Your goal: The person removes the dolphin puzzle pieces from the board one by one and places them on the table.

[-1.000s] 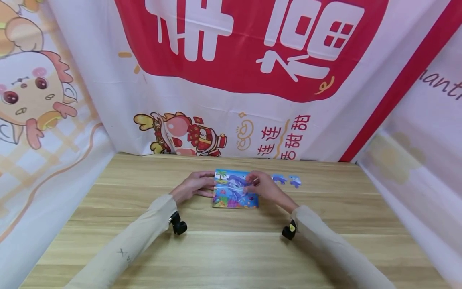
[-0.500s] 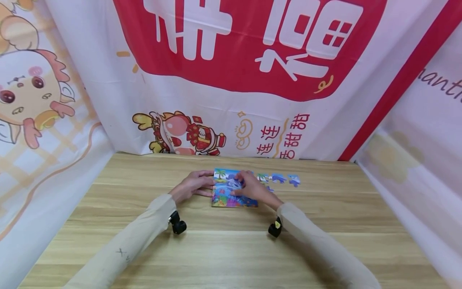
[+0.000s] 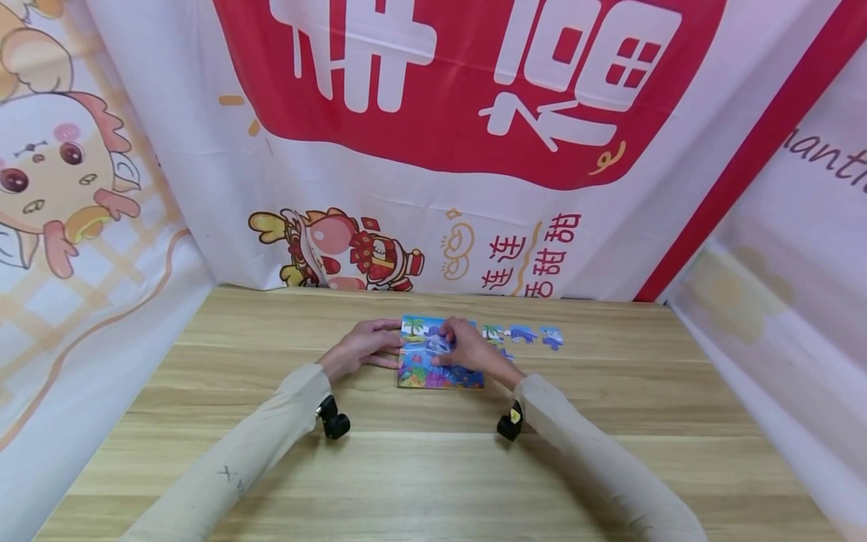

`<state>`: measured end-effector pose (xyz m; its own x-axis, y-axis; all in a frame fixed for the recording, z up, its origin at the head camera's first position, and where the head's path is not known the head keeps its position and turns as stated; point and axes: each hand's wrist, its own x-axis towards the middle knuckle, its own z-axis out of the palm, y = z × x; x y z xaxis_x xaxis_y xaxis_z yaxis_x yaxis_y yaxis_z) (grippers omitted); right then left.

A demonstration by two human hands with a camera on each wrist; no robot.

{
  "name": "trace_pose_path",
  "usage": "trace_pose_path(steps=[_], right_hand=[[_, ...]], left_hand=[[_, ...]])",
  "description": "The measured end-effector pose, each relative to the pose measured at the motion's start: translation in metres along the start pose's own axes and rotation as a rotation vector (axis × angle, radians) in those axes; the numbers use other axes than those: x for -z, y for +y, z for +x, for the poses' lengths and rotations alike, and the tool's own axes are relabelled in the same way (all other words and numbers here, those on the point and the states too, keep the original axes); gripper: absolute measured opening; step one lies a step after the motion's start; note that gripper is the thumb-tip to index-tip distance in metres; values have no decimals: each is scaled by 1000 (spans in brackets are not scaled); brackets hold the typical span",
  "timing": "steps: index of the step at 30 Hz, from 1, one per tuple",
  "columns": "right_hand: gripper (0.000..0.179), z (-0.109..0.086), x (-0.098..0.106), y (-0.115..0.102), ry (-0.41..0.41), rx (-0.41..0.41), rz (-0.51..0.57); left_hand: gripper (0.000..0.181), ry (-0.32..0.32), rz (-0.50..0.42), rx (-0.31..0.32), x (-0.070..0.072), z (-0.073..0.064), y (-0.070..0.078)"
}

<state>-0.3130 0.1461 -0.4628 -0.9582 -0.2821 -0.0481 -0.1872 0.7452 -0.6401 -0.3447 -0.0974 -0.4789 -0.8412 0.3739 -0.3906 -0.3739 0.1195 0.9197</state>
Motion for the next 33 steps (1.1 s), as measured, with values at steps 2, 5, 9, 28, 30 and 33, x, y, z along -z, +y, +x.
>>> trace_pose_path(steps=[2, 5, 9, 28, 30, 33], right_hand=[[49, 0, 1, 0, -6, 2, 16], [50, 0, 2, 0, -15, 1, 43], [50, 0, 2, 0, -25, 9, 72], [40, 1, 2, 1, -11, 43, 107], [35, 2, 2, 2, -1, 50, 115], [27, 1, 5, 4, 13, 40, 158]], left_hand=[[59, 2, 0, 3, 0, -1, 1], [59, 2, 3, -1, -1, -1, 1], [60, 3, 1, -7, 0, -1, 1], [60, 6, 15, -8, 1, 2, -2], [60, 8, 20, -11, 0, 1, -2], [60, 11, 19, -10, -1, 1, -1]])
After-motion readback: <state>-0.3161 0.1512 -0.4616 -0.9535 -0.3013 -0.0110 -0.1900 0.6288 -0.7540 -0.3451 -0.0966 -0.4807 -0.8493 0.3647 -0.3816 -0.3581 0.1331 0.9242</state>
